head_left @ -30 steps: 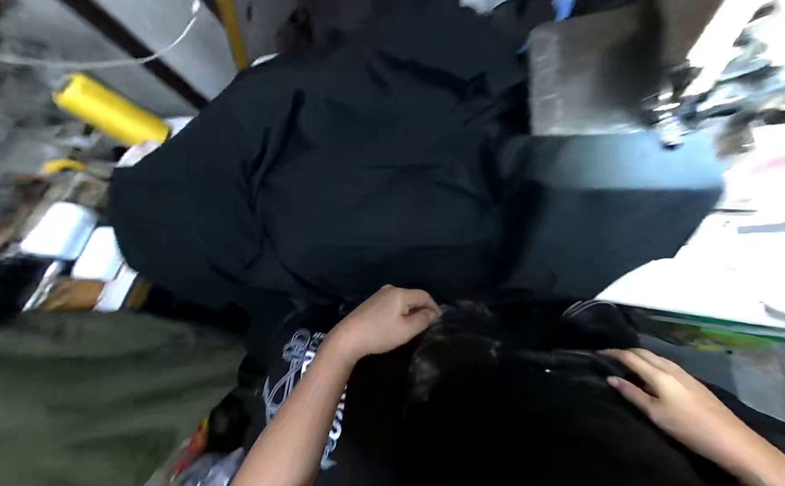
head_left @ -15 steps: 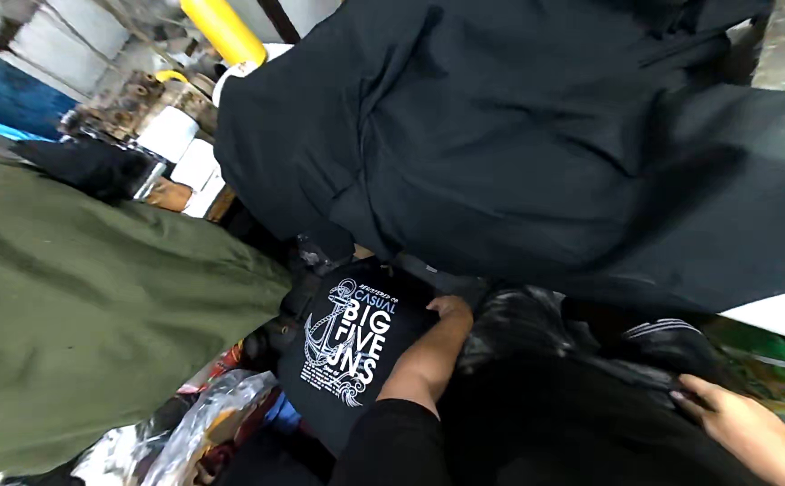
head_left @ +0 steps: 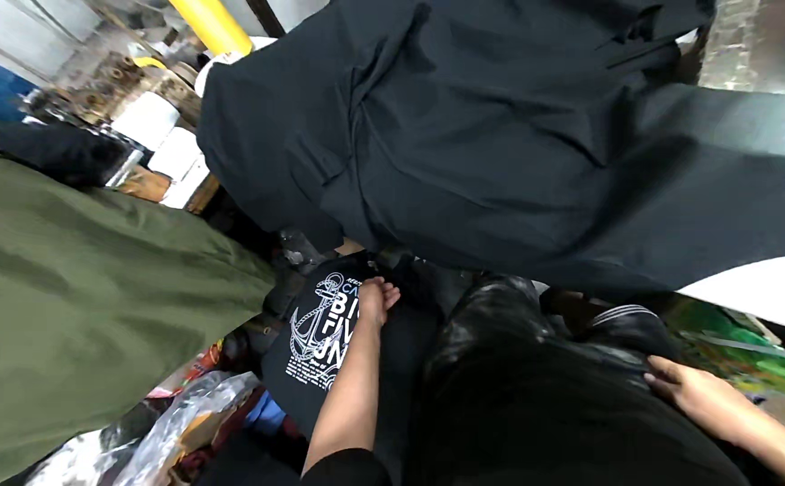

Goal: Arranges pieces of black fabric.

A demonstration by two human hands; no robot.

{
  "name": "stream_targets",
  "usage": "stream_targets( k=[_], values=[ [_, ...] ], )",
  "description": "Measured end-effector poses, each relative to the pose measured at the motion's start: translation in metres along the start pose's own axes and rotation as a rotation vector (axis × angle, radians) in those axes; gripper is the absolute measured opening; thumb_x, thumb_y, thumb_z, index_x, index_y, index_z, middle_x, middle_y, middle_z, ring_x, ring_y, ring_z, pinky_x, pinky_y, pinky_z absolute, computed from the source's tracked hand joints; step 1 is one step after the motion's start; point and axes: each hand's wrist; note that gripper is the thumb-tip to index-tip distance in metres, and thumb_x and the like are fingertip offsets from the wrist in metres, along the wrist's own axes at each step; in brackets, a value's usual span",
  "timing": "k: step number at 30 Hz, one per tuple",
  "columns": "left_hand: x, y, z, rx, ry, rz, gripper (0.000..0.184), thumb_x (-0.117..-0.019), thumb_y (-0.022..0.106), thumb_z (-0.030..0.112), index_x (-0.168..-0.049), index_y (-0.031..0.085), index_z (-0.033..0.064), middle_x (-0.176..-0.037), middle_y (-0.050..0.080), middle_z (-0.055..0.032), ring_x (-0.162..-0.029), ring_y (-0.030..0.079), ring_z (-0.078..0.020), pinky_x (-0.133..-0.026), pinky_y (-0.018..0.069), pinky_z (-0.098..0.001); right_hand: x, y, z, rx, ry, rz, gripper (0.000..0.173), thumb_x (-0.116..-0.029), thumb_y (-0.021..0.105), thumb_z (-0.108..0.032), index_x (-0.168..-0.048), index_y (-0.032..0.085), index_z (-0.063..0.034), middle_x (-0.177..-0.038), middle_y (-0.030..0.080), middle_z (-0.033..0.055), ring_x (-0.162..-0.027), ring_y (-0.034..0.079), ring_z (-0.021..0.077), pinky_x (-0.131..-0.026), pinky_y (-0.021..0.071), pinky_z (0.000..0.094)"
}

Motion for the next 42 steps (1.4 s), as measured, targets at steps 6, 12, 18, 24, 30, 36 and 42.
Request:
stream_targets(
  k=[6,12,18,24,30,36,42],
  values=[
    [0.018,0.035,-0.016,-1.334,0.258,-0.275,0.053,-0.1048,0.052,0.043,-0.129,0.064,-0.0024,-0.140,0.058,-0.0245,-0.137,0.051,-0.0391,-0.111,0.0404,-0.0598,0.015,-0.006,-0.003,-0.062,-0.013,-0.009,0.026,-0.1031,0.051,-0.007,-0.117,0.068,0.0056,-0.114,0.066,0.0340,-0.114,0.061,0.0508,-0.097,0.0415,0.0681],
    [0.014,0.073,-0.028,-1.745,0.184,-0.342,0.037,-0.0991,0.059,0.020,-0.126,0.065,-0.0044,-0.141,0.057,-0.0258,-0.138,0.048,-0.0427,-0.107,0.0397,-0.0648,0.031,0.004,0.005,-0.114,-0.017,0.032,0.026,-0.1021,0.050,-0.009,-0.113,0.069,0.0042,-0.107,0.067,0.0319,-0.108,0.063,0.0486,-0.092,0.0433,0.0672],
    [0.010,0.070,-0.032,-1.716,0.203,-0.305,0.048,-0.1010,0.058,0.036,-0.131,0.063,-0.0012,-0.143,0.057,-0.0245,-0.141,0.046,-0.0427,-0.109,0.0375,-0.0647,0.022,0.001,0.018,-0.230,-0.074,0.057,0.016,-0.1017,0.054,-0.006,-0.101,0.068,0.0029,-0.091,0.066,0.0240,-0.090,0.063,0.0380,-0.081,0.0459,0.0599],
    [0.013,0.092,-0.035,-1.741,0.089,-0.249,0.038,-0.0996,0.058,0.014,-0.132,0.061,-0.0044,-0.143,0.056,-0.0252,-0.135,0.053,-0.0414,-0.105,0.0458,-0.0617,0.017,-0.013,0.007,-0.028,-0.010,-0.076,0.026,-0.1052,0.053,-0.013,-0.120,0.067,0.0025,-0.113,0.068,0.0305,-0.113,0.062,0.0487,-0.097,0.0440,0.0655],
    [0.010,0.055,-0.022,-1.133,0.086,-0.146,0.035,-0.1058,0.053,0.019,-0.125,0.060,-0.0090,-0.121,0.063,-0.0254,-0.110,0.063,-0.0327,-0.096,0.0494,-0.0485,0.016,-0.027,0.000,-0.030,-0.108,-0.052,0.031,-0.1045,0.058,-0.017,-0.126,0.065,0.0035,-0.129,0.062,0.0297,-0.125,0.056,0.0482,-0.106,0.0399,0.0633],
    [0.028,0.010,-0.028,-0.103,0.017,0.012,0.027,-0.1079,0.044,0.011,-0.129,0.051,-0.0035,-0.099,0.053,-0.0119,-0.086,0.053,-0.0199,-0.081,0.0485,-0.0367,0.005,-0.044,-0.075,-0.094,-0.535,0.045,0.028,-0.1018,0.060,-0.013,-0.122,0.067,0.0052,-0.124,0.064,0.0293,-0.119,0.060,0.0462,-0.104,0.0438,0.0609],
    [0.053,-0.018,-0.022,0.141,0.245,-0.083,0.022,-0.1093,0.035,0.008,-0.121,0.051,-0.0003,-0.086,0.055,-0.0016,-0.069,0.056,-0.0071,-0.065,0.0501,-0.0239,-0.026,-0.032,-0.196,0.029,-0.717,-0.270,0.040,-0.1088,0.050,-0.026,-0.127,0.065,0.0055,-0.129,0.062,0.0290,-0.124,0.058,0.0431,-0.108,0.0402,0.0585]
  ],
)
Point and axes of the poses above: each hand's wrist, its own x-axis away from the middle knuckle, its own y-axis out of the palm, z = x × y
